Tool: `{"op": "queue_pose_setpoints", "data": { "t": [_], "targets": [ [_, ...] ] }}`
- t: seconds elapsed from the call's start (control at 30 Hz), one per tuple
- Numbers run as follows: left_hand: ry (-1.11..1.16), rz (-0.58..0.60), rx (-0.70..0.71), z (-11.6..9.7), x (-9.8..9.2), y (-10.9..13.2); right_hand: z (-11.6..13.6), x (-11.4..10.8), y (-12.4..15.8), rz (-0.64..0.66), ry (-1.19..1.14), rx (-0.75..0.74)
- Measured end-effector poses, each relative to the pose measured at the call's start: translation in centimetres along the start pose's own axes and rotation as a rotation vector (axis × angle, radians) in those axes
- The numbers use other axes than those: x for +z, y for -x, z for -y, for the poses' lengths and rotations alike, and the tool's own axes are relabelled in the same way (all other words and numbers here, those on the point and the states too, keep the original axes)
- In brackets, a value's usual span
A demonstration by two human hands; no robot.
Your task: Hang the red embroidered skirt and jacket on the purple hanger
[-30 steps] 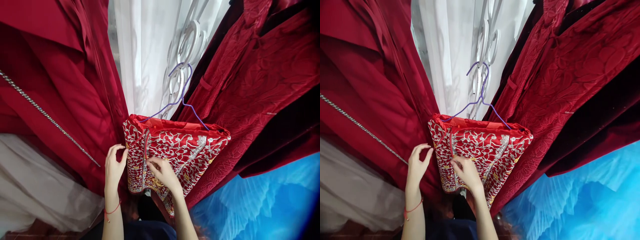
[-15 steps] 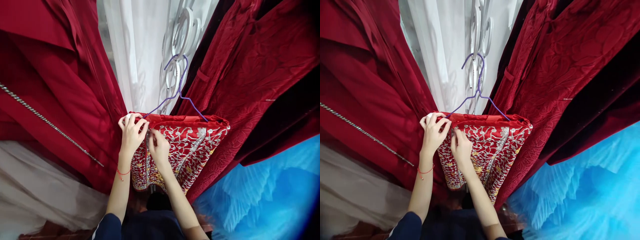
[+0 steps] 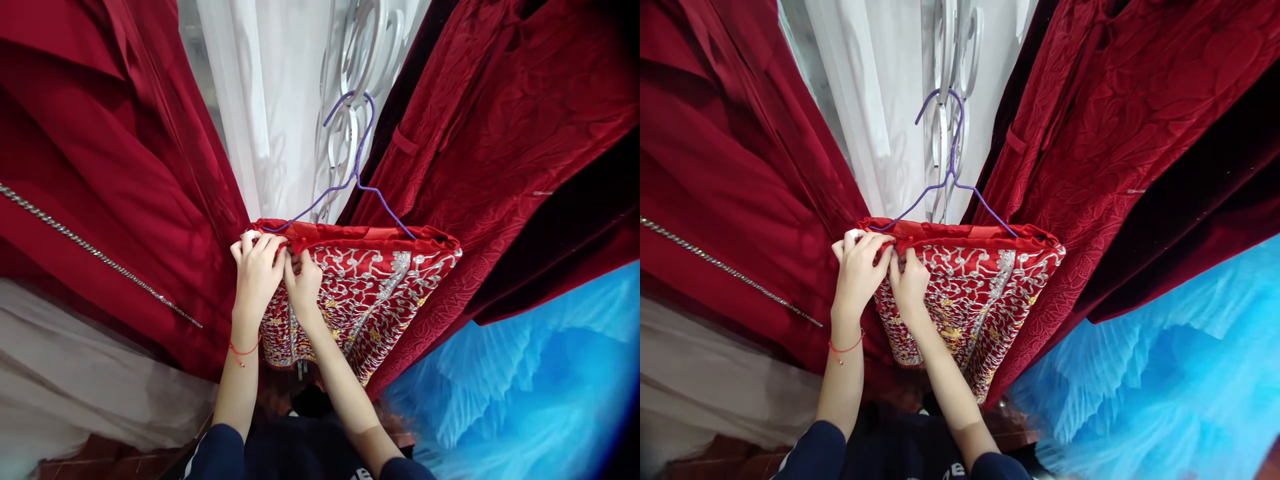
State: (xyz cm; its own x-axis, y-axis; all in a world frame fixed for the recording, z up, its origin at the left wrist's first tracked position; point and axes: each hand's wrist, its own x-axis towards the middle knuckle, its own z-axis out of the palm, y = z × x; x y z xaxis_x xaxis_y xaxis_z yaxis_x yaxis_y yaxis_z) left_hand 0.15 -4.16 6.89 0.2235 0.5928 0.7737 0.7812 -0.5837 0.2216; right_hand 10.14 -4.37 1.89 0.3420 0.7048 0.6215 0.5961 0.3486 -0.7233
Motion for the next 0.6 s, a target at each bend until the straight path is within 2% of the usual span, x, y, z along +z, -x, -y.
{"op": "queue_pose_setpoints", "data": {
  "t": [0.27,0.33,0.43,0.6],
  "targets": [
    [-0.004,0.060,0.077,-1.3,-3.0,0.6,1.8,-0.4,2.2,-0.162,-0.160,0.090],
    [-0.009,0.039,0.069,-1.7,-3.1,0.8,2.1,-0.9,2.5,-0.174,-0.217,0.083],
    [-0.014,-0.006,0.041,-2.1,-2.7,0.9,2.4,-1.8,2.6,-0.122,-0.306,0.071],
    [0.018,-0.069,0.023,-2.3,-1.9,0.8,2.6,-2.9,2.8,-0.052,-0.316,0.072]
  ]
}}
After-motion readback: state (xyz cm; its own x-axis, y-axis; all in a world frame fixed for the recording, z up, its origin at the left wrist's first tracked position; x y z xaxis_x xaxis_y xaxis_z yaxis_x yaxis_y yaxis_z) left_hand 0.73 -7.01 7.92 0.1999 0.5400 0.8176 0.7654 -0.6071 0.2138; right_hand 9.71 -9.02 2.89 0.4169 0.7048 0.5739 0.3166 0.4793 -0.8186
